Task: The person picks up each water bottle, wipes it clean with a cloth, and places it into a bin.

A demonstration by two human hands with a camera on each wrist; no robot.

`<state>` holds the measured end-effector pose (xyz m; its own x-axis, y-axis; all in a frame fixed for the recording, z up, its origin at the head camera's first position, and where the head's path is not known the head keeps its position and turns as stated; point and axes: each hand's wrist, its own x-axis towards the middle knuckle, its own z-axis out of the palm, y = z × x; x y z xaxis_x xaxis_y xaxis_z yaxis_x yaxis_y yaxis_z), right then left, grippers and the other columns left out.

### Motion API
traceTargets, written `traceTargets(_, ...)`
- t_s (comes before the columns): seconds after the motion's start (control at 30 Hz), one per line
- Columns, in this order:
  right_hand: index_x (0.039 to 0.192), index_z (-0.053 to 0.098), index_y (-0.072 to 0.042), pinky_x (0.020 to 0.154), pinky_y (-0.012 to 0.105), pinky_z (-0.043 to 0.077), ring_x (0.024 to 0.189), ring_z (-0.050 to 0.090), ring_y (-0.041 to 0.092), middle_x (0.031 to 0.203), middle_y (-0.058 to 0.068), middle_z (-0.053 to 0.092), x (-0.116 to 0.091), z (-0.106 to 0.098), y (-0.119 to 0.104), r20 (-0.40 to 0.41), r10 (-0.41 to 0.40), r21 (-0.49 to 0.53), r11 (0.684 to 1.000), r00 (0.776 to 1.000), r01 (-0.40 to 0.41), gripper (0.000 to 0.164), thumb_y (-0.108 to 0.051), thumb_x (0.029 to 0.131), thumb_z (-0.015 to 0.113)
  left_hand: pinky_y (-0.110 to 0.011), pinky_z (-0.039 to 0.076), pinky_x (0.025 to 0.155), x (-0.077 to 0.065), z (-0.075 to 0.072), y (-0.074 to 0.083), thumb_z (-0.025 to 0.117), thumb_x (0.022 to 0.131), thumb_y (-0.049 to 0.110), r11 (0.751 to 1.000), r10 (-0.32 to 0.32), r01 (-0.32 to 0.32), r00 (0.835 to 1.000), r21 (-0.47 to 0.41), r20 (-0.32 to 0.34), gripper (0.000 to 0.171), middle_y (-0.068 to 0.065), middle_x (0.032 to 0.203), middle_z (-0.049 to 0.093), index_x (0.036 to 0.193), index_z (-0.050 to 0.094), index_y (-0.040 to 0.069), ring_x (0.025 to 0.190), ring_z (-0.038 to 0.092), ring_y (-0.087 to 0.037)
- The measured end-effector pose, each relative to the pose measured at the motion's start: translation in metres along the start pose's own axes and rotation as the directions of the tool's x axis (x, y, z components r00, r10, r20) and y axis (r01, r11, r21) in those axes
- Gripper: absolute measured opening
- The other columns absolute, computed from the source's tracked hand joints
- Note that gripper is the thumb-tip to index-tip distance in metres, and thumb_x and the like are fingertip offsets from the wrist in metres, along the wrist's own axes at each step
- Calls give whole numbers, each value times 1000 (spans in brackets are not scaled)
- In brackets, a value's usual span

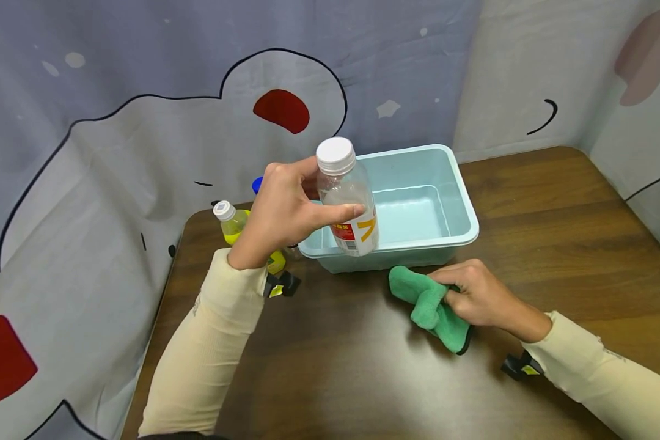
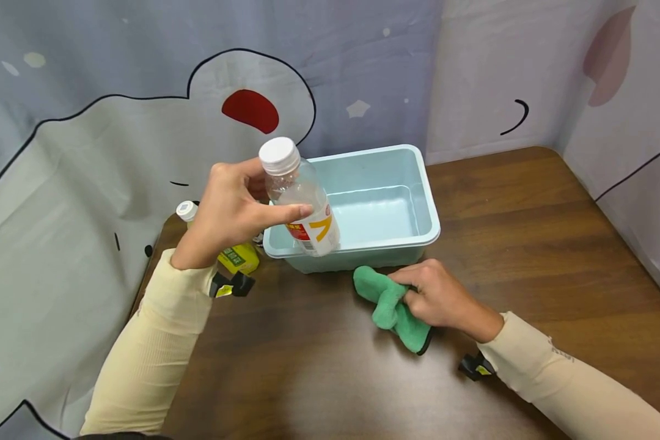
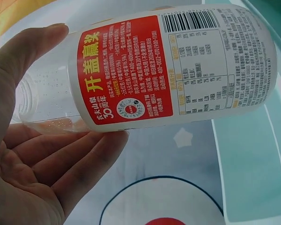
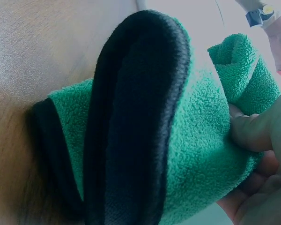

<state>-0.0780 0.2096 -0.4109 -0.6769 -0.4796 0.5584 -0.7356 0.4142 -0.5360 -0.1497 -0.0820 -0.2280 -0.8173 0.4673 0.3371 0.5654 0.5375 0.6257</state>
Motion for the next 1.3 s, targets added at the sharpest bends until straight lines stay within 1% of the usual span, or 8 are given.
traceTargets(0.27,91,79,-16,64,9,52,78,68,-2,88,-3,78,1,0,-1,-1,-1,1,1000,1000,1,58,20,59,47,-25,61,73,7,2,-8,89,71,33,1000,-22,22,1000,0,9,52,-2,105,76,114,69,10,83,75,-11)
traceTargets(0.6,91,79,-17,66,10,53,79,69,-1,88,-3,78,0,0,-1,-3,-3,-7,1000,1000,3,55,20,61,50,-24,60,72,14,6,-16,89,71,34,999,-36,36,999,9,5,54,-3,107,75,115,69,10,83,74,-11)
traceTargets(0.93,94,80,-13,70,12,55,81,72,6,90,-1,78,-3,1,-3,-1,7,-35,999,1000,-7,56,19,59,49,-23,60,71,19,9,-24,89,71,33,999,-37,38,999,19,-37,50,-3,104,76,112,70,12,81,73,-10)
traceTargets(1.1,93,80,-12,69,12,55,81,72,6,89,-1,78,-4,3,-3,-1,7,-29,1000,1000,-7,55,19,59,49,-23,60,71,21,11,-30,89,72,34,998,-52,54,998,29,-46,49,-3,104,76,111,70,12,81,73,-10)
traceTargets(1.3,92,80,-13,69,12,56,80,72,4,89,-2,78,-3,2,-3,-2,16,-31,999,1000,-16,54,19,60,50,-24,59,70,25,14,-36,89,71,34,996,-73,76,995,41,-61,50,-3,103,76,112,70,12,81,73,-10)
